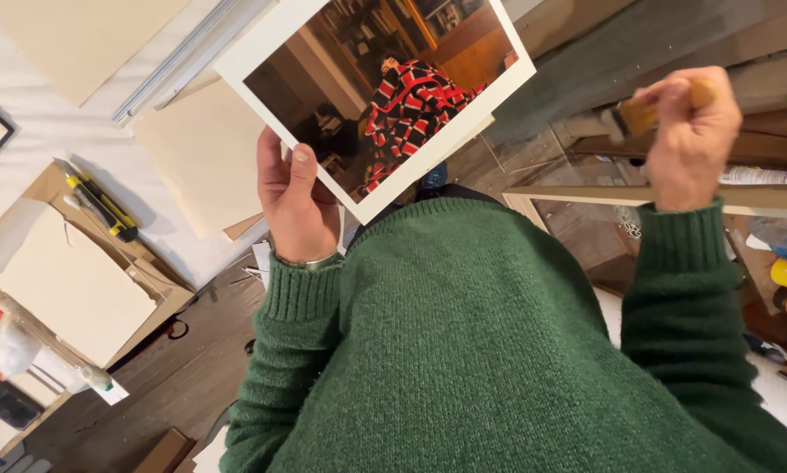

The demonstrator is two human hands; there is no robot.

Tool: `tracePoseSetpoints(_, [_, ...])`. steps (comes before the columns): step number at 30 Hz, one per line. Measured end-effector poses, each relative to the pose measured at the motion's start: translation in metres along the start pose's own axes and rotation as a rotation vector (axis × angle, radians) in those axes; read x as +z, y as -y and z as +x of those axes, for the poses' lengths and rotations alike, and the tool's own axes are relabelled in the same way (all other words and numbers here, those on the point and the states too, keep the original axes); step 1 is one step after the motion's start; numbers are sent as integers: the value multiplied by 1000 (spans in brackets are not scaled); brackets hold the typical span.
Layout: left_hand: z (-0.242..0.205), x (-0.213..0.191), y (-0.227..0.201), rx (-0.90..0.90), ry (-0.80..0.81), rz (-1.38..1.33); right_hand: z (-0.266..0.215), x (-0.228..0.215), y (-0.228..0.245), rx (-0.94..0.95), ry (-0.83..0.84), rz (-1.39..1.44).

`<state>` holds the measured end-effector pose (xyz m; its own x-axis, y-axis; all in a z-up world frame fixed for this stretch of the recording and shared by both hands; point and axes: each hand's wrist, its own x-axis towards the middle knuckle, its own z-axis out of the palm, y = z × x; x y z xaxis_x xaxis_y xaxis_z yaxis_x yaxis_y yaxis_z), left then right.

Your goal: Cleaning several photographic prints with a brush and organizing them on a mounting board in a workshop environment.

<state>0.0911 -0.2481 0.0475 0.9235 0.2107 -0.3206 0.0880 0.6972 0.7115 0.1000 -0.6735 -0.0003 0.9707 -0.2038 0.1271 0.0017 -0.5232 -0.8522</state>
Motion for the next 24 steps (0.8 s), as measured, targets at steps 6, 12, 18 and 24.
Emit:
tracePoseSetpoints(6, [-4, -1, -1, 31, 28, -9, 17, 40, 56, 294, 183, 165])
tracePoseSetpoints(12, [-12, 9, -10, 53, 68, 40, 38, 72, 86, 491, 367, 585])
tracePoseSetpoints(18, [-27, 13, -22, 71, 32, 61, 35, 71, 72, 445, 427, 875])
tracePoseSetpoints(24, [-28, 14, -21, 127, 106, 109, 34, 80, 81, 509, 435, 928])
